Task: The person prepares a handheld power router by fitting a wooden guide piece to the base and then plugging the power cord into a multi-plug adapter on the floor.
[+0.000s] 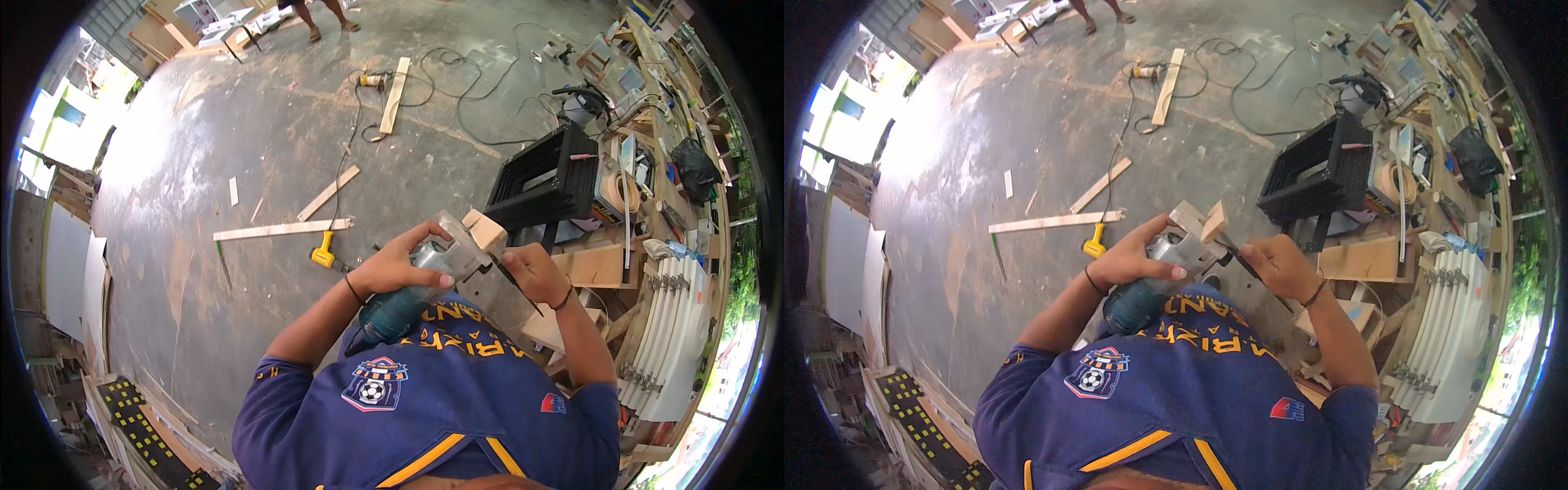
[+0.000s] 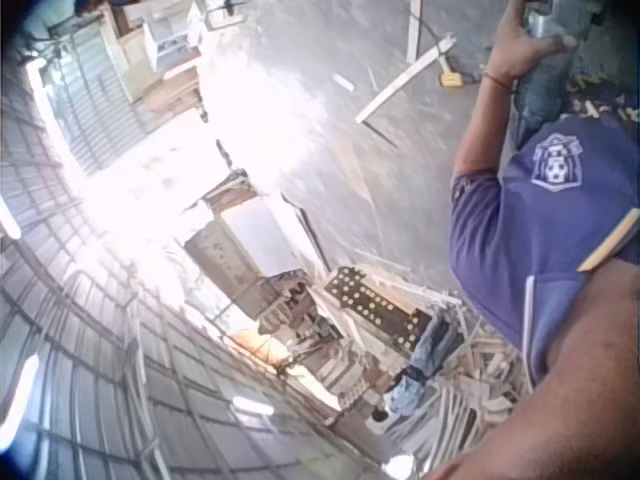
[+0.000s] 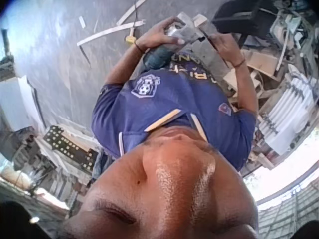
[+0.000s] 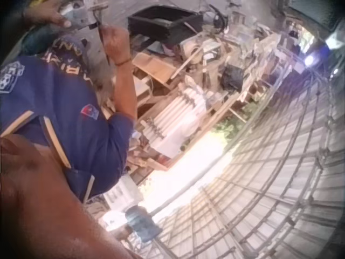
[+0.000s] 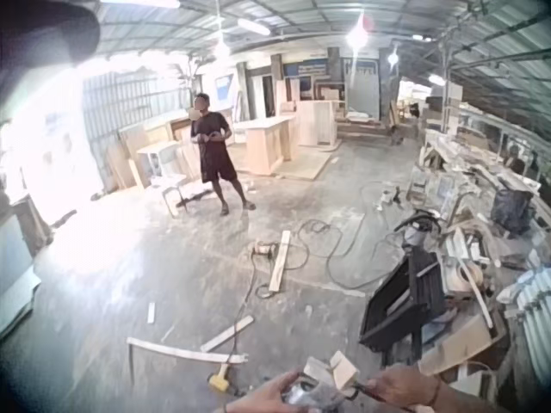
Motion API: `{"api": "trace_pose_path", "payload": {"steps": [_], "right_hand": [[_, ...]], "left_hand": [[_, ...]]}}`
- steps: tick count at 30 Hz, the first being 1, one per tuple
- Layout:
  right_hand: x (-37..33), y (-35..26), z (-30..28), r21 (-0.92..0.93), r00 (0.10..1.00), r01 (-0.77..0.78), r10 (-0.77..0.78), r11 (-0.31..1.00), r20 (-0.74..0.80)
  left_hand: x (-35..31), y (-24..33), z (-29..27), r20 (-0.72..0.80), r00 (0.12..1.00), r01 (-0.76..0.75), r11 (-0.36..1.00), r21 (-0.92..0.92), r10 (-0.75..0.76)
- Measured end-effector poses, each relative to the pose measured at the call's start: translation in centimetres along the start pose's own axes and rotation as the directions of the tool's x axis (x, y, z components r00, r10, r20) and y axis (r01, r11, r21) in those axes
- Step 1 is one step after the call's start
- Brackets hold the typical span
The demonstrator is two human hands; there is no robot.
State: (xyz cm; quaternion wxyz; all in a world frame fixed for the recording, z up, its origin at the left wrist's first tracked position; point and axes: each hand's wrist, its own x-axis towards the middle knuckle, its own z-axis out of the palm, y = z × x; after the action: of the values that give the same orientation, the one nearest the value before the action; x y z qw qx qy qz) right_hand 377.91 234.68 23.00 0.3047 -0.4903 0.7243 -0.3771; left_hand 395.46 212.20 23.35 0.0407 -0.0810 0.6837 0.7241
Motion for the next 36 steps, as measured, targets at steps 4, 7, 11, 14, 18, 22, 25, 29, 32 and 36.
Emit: {"api": "trace_pose_path", "payload": {"steps": [4,7,11,14,18,22,25,29,32,36], "right_hand": [[-0.2,-0.7,2.4,-0.062,0.997,0.066,-0.068,0.996,-0.022],[0.4,-1.9,3.1,-0.162,0.981,0.181,-0.191,0.97,-0.043],[1.6,-5.8,3.6,-0.299,0.969,0.237,-0.246,0.924,0.009],[2.2,-7.4,4.4,-0.33,0.966,0.245,-0.257,0.912,0.009],[3.2,-9.1,5.6,-0.299,0.964,0.264,-0.264,0.917,0.042],[3.6,-9.9,6.6,-0.332,0.964,0.261,-0.264,0.907,0.036],[4.1,-9.6,7.3,-0.363,0.994,0.073,-0.1,0.929,-0.054],[3.9,-9.4,8.3,-0.283,0.982,-0.177,0.15,0.943,-0.115],[3.4,-9.4,8.6,-0.25,0.997,-0.068,0.06,0.966,-0.039],[3.7,-9.6,9.0,-0.248,0.998,0.04,-0.049,0.968,-0.029]], "left_hand": [[-1.9,-0.2,-1.6,0.073,0.997,-0.001,0.998,-0.058,0.006],[-2.6,-0.3,-3.2,0.132,0.991,0.012,0.997,-0.079,-0.001],[-2.8,-1.3,-5.5,0.211,0.977,0.021,0.985,-0.169,0.015],[-3.1,-1.8,-7.1,0.283,0.959,0.037,0.973,-0.227,0.03],[-3.7,-3.2,-8.7,0.325,0.945,0.05,0.961,-0.271,0.043],[-3.8,-3.5,-9.9,0.371,0.927,0.064,0.952,-0.298,0.053],[-4.3,-2.9,-10.4,0.297,0.955,0.053,0.974,-0.221,0.015],[-4.2,-3.5,-11.4,0.245,0.969,0.007,0.997,-0.082,0.014],[-4.2,-3.7,-12.0,0.296,0.955,0.013,0.99,-0.137,0.029],[-4.1,-3.1,-12.6,0.374,0.927,0.125,0.948,-0.293,-0.007]]}}
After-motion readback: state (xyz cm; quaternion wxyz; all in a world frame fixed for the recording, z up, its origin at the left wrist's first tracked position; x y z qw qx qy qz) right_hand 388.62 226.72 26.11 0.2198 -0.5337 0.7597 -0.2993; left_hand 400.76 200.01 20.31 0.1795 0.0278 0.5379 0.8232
